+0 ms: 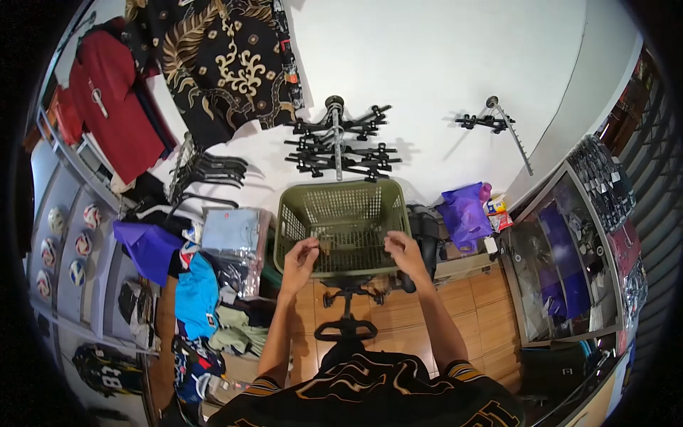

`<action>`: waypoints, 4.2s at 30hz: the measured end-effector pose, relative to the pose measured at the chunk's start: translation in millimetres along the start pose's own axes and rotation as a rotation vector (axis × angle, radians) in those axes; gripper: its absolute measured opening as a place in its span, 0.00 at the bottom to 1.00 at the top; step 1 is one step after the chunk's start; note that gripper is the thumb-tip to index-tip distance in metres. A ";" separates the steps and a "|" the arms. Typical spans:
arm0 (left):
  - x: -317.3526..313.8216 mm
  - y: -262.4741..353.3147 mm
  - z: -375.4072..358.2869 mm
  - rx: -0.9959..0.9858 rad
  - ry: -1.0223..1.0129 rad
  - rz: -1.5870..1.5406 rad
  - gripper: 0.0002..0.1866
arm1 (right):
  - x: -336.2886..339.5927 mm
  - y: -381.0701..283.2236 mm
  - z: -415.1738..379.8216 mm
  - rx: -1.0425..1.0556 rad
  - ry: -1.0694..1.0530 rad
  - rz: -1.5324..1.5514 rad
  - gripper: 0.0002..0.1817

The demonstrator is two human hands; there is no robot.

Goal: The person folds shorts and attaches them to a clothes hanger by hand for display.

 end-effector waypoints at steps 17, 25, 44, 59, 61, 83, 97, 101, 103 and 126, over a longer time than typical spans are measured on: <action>79.3 -44.4 281.1 0.049 0.162 -0.068 0.28 | -14.6 0.6 209.1 -0.174 0.595 0.172 0.31; 73.3 -30.8 282.2 0.035 0.223 -0.323 0.21 | -31.8 1.7 206.2 -0.063 0.607 0.333 0.18; 15.5 3.9 128.4 -0.077 -0.110 -0.055 0.15 | -26.7 49.1 -25.0 -0.212 0.751 0.616 0.11; -203.0 23.4 -309.6 0.265 -1.229 -0.004 0.23 | -57.9 97.2 -674.2 -0.470 1.727 0.427 0.11; -231.7 19.6 -351.8 0.272 -1.376 -0.005 0.25 | -73.6 65.7 -722.1 -0.475 1.898 0.418 0.12; -473.6 63.9 -650.4 0.352 -1.720 -0.291 0.14 | -83.5 46.3 -958.2 -0.058 2.785 0.417 0.13; -599.6 120.9 -718.4 0.348 -1.756 -0.333 0.08 | 45.1 35.5 -1043.7 0.037 2.833 0.395 0.10; -615.3 113.0 -719.9 0.381 -1.640 -0.300 0.09 | 88.1 37.3 -1064.2 0.007 2.765 0.388 0.11; -626.3 106.9 -722.7 0.353 -1.590 -0.279 0.10 | 112.7 39.8 -1078.7 -0.007 2.718 0.360 0.11; -868.0 117.8 -821.8 -0.150 -1.121 0.011 0.23 | 508.9 86.3 -1251.7 -0.023 2.051 -0.018 0.10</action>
Point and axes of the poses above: each hand's wrist, its own z-axis towards the middle knuckle, its own x-axis out of the back of the hand, y = z × x, the point moved 2 cm from there along z, towards the middle knuckle, and after that the axes turned 4 degrees about x, right-handed, at the moved point
